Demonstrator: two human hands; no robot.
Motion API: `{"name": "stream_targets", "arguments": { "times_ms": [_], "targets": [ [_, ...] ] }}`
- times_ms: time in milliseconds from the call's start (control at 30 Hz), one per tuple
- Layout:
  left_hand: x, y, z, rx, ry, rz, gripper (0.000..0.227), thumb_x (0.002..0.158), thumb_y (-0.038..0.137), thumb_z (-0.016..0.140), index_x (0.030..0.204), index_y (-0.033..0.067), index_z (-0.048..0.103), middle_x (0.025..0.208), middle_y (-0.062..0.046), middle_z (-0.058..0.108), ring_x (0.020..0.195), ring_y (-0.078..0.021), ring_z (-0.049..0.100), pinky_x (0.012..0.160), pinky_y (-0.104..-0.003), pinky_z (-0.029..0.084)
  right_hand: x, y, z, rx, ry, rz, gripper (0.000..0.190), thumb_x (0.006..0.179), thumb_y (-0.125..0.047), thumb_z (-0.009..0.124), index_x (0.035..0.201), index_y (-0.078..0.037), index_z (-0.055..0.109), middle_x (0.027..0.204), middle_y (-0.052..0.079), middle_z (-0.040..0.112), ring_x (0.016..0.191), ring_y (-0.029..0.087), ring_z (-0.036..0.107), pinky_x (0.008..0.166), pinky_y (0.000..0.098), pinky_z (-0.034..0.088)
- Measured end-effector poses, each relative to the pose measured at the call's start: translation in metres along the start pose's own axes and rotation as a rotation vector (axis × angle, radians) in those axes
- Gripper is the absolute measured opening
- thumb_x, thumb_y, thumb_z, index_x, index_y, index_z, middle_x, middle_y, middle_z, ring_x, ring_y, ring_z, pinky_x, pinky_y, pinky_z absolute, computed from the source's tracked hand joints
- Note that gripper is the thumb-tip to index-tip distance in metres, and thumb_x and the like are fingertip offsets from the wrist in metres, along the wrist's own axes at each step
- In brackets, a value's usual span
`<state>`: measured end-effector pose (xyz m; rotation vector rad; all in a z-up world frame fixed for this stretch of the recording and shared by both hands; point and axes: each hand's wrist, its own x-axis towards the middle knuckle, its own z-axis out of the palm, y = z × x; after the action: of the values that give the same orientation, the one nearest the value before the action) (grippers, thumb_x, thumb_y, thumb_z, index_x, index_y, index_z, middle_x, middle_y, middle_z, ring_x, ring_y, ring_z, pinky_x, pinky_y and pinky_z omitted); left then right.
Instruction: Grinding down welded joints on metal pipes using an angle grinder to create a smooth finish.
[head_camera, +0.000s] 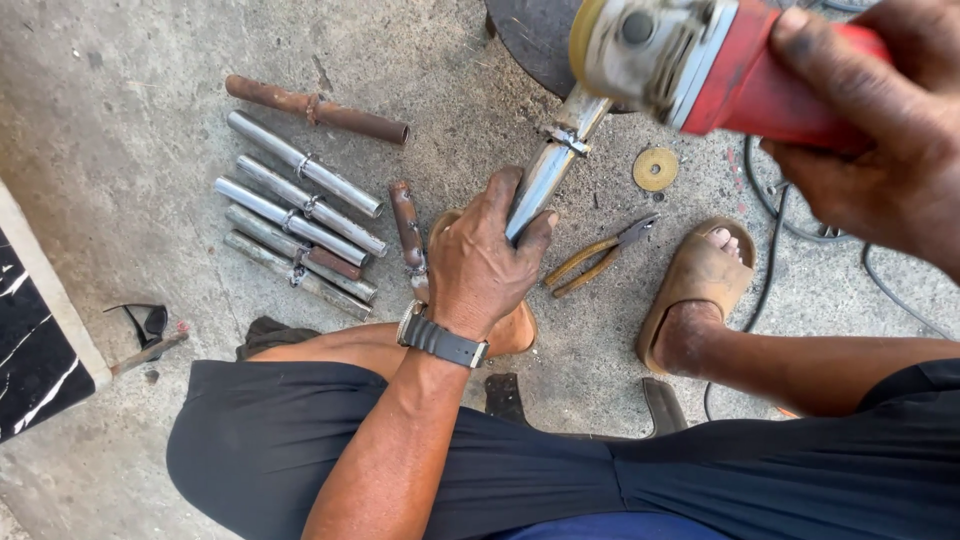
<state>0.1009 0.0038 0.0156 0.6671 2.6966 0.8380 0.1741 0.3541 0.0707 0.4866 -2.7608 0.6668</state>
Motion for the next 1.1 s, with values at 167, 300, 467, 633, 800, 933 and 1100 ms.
{"name": "stream_targets", "arguments": {
  "times_ms": [167, 300, 467, 633, 800, 933, 1100],
  "targets": [
    [-0.002, -0.003, 0.001, -0.045, -0.023, -0.013, 0.050, 0.106, 0.057, 0.054, 0.139, 0.0194, 0.055, 0.097, -0.005, 0.081, 0.085, -0.0397, 0.077, 0.084, -0.054, 0.055, -0.004, -0.008, 0.002, -0.208, -0.049, -0.015, 0.056, 0.112, -0.010, 0.100, 0.165, -0.001, 0.083, 0.133, 0.026, 0.074, 0.116, 0.046, 0.072, 0.118, 0.0583, 0.062],
    [0.001, -0.004, -0.003, -0.085, -0.015, 0.011, 0.053, 0.106, 0.061, 0.053, 0.138, 0.0192, 0.057, 0.080, -0.004, 0.075, 0.065, -0.0391, 0.073, 0.073, -0.055, 0.058, -0.003, -0.003, -0.001, -0.193, -0.031, -0.027, 0.055, 0.124, -0.001, 0.103, 0.172, 0.011, 0.080, 0.132, 0.033, 0.074, 0.108, 0.047, 0.067, 0.108, 0.0566, 0.058],
    [0.002, -0.005, -0.004, -0.095, -0.006, 0.016, 0.056, 0.106, 0.061, 0.051, 0.136, 0.0147, 0.057, 0.092, -0.015, 0.080, 0.078, -0.0521, 0.073, 0.067, -0.060, 0.054, -0.001, -0.017, 0.004, -0.262, -0.014, -0.006, 0.049, 0.122, -0.017, 0.104, 0.166, -0.006, 0.086, 0.137, 0.021, 0.078, 0.119, 0.043, 0.073, 0.117, 0.0526, 0.062],
    [0.001, -0.007, -0.006, -0.151, -0.069, -0.052, 0.059, 0.102, 0.063, 0.056, 0.138, 0.0163, 0.056, 0.093, -0.017, 0.080, 0.080, -0.0499, 0.075, 0.062, -0.058, 0.053, -0.005, -0.009, 0.005, -0.250, -0.022, -0.005, 0.056, 0.117, -0.014, 0.103, 0.168, -0.002, 0.082, 0.137, 0.027, 0.076, 0.114, 0.044, 0.071, 0.116, 0.0554, 0.061],
    [0.005, -0.010, -0.011, -0.181, -0.155, -0.151, 0.056, 0.098, 0.060, 0.063, 0.137, 0.0202, 0.057, 0.097, -0.017, 0.082, 0.084, -0.0503, 0.075, 0.064, -0.055, 0.051, -0.008, -0.012, 0.012, -0.273, 0.005, -0.002, 0.054, 0.112, -0.013, 0.099, 0.163, -0.011, 0.083, 0.138, 0.021, 0.078, 0.116, 0.045, 0.075, 0.116, 0.0545, 0.065],
    [0.005, -0.011, -0.012, -0.176, -0.158, -0.131, 0.058, 0.099, 0.064, 0.059, 0.137, 0.0199, 0.057, 0.099, -0.015, 0.082, 0.086, -0.0481, 0.076, 0.065, -0.055, 0.053, -0.008, -0.011, 0.013, -0.267, -0.009, -0.003, 0.055, 0.115, -0.017, 0.102, 0.166, -0.010, 0.082, 0.140, 0.021, 0.079, 0.119, 0.046, 0.076, 0.116, 0.0542, 0.063],
    [0.004, -0.009, -0.010, -0.145, -0.135, -0.120, 0.057, 0.099, 0.062, 0.061, 0.138, 0.0198, 0.056, 0.096, -0.016, 0.079, 0.081, -0.0473, 0.074, 0.062, -0.055, 0.051, -0.003, -0.003, 0.010, -0.285, 0.003, -0.025, 0.052, 0.118, -0.018, 0.103, 0.165, -0.008, 0.085, 0.138, 0.021, 0.079, 0.118, 0.045, 0.077, 0.114, 0.0527, 0.063]
  ]
}}
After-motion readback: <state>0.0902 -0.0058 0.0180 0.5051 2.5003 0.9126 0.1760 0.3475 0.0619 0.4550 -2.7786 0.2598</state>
